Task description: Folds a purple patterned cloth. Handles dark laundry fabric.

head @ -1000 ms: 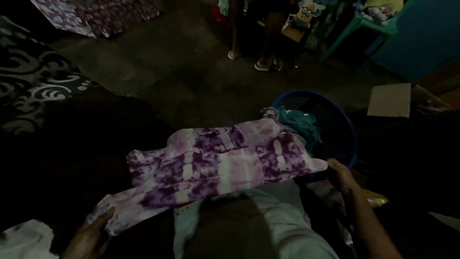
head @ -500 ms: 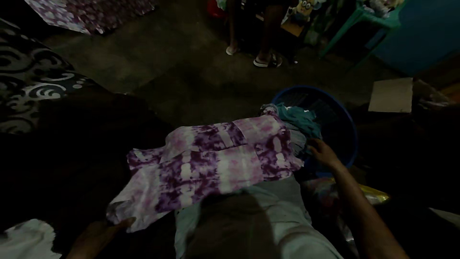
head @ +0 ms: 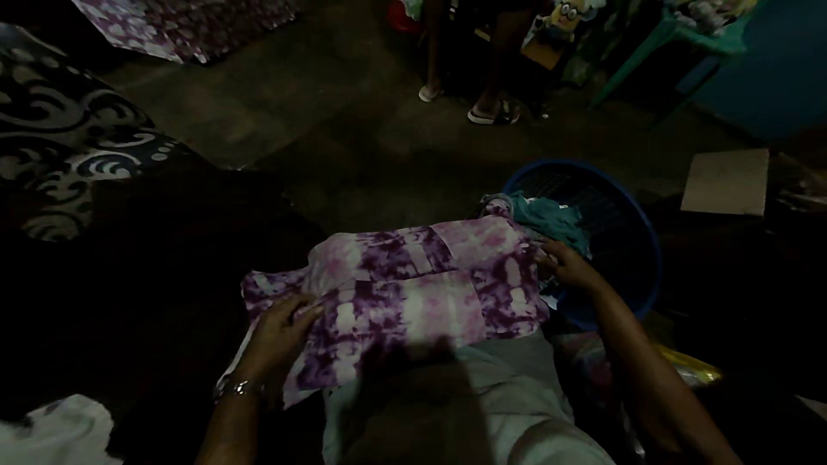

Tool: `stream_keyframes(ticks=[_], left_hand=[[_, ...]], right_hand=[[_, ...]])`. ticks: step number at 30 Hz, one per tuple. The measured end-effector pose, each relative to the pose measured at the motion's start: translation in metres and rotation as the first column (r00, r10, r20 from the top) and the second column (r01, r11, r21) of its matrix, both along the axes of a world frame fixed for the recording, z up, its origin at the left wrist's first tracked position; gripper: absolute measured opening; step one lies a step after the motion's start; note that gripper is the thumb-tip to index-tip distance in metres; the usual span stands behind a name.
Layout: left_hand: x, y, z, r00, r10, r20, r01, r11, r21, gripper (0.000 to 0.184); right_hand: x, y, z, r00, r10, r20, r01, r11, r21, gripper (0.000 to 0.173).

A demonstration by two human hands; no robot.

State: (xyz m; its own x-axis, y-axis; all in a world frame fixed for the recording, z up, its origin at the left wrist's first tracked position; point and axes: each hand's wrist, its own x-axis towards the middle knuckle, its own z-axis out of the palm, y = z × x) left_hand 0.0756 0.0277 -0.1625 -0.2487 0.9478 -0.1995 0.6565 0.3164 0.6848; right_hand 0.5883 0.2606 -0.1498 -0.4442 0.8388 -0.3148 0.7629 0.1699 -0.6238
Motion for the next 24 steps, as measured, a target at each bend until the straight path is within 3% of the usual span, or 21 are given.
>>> stream_keyframes(ticks=[6,9,12,14,17,21,24], left_hand=[[-0.007,-0.020,0.034,0.985,0.146,0.097,-0.151,0.987,0.048,0.033],[-0.005,-0.016,0.034,0.987,0.148,0.068,-0.153,0.986,0.073,0.032],[-0.014,-0.007,0.021,0.994,0.063,0.085,-0.064,0.998,0.000,0.033],[-0.017,0.006,0.015,0.991,0.085,0.104,-0.083,0.996,-0.019,0.041],[-0.018,0.040,0.019,0.968,0.209,0.137,-0.206,0.978,-0.036,0.053],[-0.028,0.089,0.004,0.953,0.194,0.231,-0.186,0.981,-0.056,0.060],[-0.028,0.114,-0.005,0.860,0.244,0.449,-0.194,0.969,-0.154,0.064]], right_hand=[[0.010,0.012,0.040,0.974,-0.018,-0.224,0.057,0.984,0.171,0.024],[-0.001,0.033,0.051,0.991,0.000,-0.131,0.031,0.971,0.236,0.021],[-0.022,0.057,0.044,0.997,0.020,0.072,-0.036,0.976,0.214,0.026],[-0.048,0.065,0.047,0.991,-0.001,0.132,-0.025,0.980,0.196,0.033],[-0.105,0.076,0.057,0.996,-0.023,0.084,0.006,0.980,0.198,0.034],[-0.196,0.089,0.043,0.958,0.251,0.136,-0.268,0.954,0.131,0.043],[-0.271,0.085,0.041,0.906,0.408,0.115,-0.402,0.913,-0.077,0.055]])
